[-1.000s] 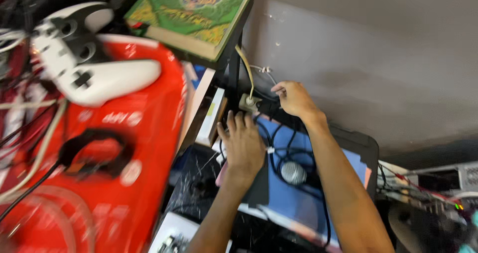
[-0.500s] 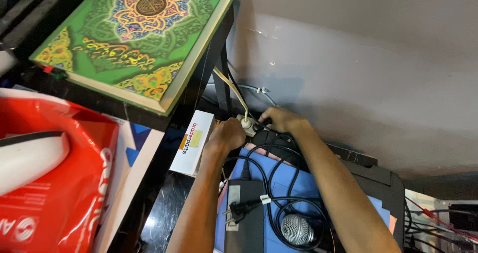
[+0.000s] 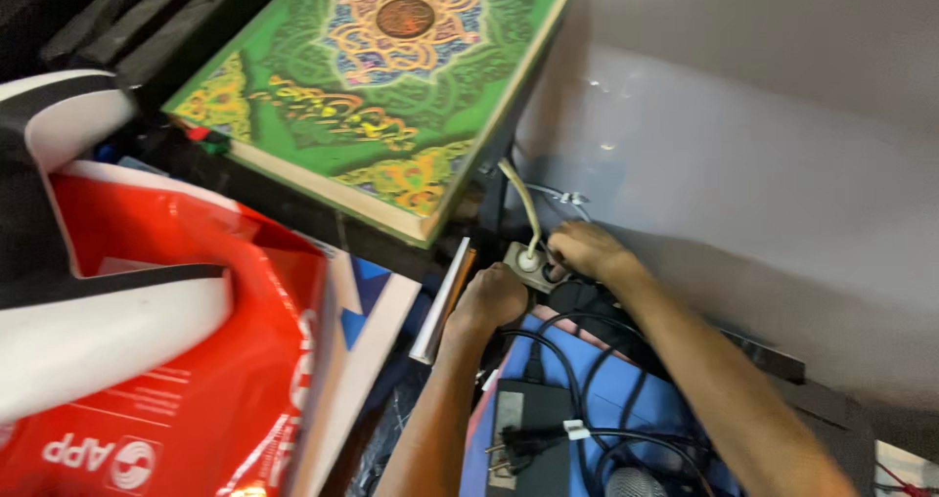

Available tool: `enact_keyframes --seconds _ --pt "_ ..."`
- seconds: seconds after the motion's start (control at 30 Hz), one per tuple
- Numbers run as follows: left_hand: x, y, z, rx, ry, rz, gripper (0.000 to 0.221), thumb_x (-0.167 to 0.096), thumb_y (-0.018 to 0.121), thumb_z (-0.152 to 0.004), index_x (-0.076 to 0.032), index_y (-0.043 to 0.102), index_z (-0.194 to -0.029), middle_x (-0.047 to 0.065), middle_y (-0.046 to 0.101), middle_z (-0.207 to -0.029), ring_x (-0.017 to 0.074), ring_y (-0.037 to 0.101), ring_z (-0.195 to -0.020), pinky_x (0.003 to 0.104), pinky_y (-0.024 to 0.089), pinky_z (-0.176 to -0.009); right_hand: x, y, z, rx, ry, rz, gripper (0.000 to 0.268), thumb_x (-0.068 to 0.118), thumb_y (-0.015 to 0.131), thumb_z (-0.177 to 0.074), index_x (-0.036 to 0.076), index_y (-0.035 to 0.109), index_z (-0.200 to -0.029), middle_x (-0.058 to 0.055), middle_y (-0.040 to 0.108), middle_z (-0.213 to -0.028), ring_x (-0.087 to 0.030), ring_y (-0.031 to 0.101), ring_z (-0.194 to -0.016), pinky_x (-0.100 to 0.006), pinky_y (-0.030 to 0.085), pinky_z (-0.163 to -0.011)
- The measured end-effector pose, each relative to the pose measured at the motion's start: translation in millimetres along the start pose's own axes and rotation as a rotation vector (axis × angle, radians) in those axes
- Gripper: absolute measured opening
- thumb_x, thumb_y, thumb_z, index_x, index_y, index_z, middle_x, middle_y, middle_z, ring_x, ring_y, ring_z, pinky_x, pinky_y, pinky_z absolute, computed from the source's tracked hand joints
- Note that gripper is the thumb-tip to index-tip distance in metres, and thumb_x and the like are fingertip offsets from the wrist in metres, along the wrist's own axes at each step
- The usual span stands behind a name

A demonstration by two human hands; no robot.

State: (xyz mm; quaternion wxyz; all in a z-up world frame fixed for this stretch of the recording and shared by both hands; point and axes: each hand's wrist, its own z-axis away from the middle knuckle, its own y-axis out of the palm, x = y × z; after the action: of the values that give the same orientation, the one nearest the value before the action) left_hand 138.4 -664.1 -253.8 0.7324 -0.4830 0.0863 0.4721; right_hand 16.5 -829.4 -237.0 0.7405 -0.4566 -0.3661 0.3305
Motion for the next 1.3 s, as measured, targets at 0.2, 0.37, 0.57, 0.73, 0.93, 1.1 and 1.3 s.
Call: enact_keyframes --seconds 0.2,0.37,0.57,0.73,0.93,1.1,1.3 --pt "-13.4 -30.7 45.7 -0.02 0.028 0.165 0.062 -0.015 0.033 -0.089 0.022 0.041 -0.139 0.042 0.059 -0.126 0.0565 0.057 -0.122 0.063 0.051 -0.098 -0.6 -6.0 -11.3 0.064 0.049 -0.108 0.028 0.043 0.085 -0.067 0.018 0.077 -0.077 -0.001 0.082 -0.082 -0.022 0.076 -0.099 -0.04 0.059 -0.088" --pt "-21.4 -34.3 62.3 -0.025 0.065 0.156 0.059 -0.016 0.036 -0.085 -0.003 0.059 -0.137 0.024 0.07 -0.119 0.0453 0.066 -0.114 0.056 0.058 -0.088 -10.0 16.9 -16.9 0.097 0.189 0.016 0.026 0.042 0.088 -0.071 0.03 0.078 -0.092 0.007 0.079 -0.103 -0.02 0.073 -0.108 -0.037 0.06 -0.087" --pt "-89.8 -71.4 132.8 0.008 0.113 0.199 0.061 -0.007 0.033 -0.084 -0.001 0.059 -0.139 0.03 0.067 -0.123 0.047 0.064 -0.118 0.054 0.058 -0.092 20.1 -34.4 35.0 0.247 0.242 0.047 0.034 0.007 0.064 -0.089 0.018 0.076 -0.118 -0.01 0.073 -0.126 -0.031 0.065 -0.124 -0.04 0.054 -0.103" --pt "-82.4 -62.9 133.1 0.027 0.227 0.118 0.052 -0.016 0.048 -0.084 -0.003 0.065 -0.132 0.033 0.067 -0.121 0.054 0.06 -0.117 0.06 0.055 -0.093 -15.0 -10.1 19.5 0.212 0.343 0.043 0.043 0.016 0.08 -0.084 0.029 0.074 -0.125 -0.009 0.072 -0.13 -0.029 0.066 -0.124 -0.043 0.056 -0.102" --pt "-61.9 -45.5 105.4 0.031 0.149 0.066 0.05 -0.025 0.061 -0.087 -0.009 0.065 -0.134 0.018 0.074 -0.119 0.0359 0.068 -0.117 0.05 0.056 -0.097 -14.5 2.0 13.1 -0.006 0.556 0.019 0.026 0.02 0.075 -0.086 0.013 0.078 -0.111 -0.009 0.077 -0.105 -0.028 0.076 -0.094 -0.051 0.063 -0.065" --pt "-41.2 -30.1 83.0 0.001 0.123 0.025 0.045 -0.033 0.066 -0.087 -0.019 0.068 -0.13 0.014 0.074 -0.117 0.0327 0.068 -0.116 0.048 0.057 -0.093 -34.6 7.5 31.3 0.232 0.381 0.119 0.036 0.024 0.091 -0.068 0.03 0.079 -0.101 -0.006 0.079 -0.108 -0.027 0.074 -0.11 -0.04 0.061 -0.085" --pt "-49.1 -42.9 99.7 0.044 0.141 0.069 0.045 -0.031 0.061 -0.09 -0.009 0.068 -0.13 0.021 0.074 -0.116 0.0396 0.068 -0.115 0.049 0.057 -0.093 -57.1 52.6 85.9 -0.128 0.71 0.069 0.016 0.01 0.083 -0.072 0.008 0.079 -0.087 -0.017 0.077 -0.088 -0.034 0.077 -0.095 -0.045 0.064 -0.079"
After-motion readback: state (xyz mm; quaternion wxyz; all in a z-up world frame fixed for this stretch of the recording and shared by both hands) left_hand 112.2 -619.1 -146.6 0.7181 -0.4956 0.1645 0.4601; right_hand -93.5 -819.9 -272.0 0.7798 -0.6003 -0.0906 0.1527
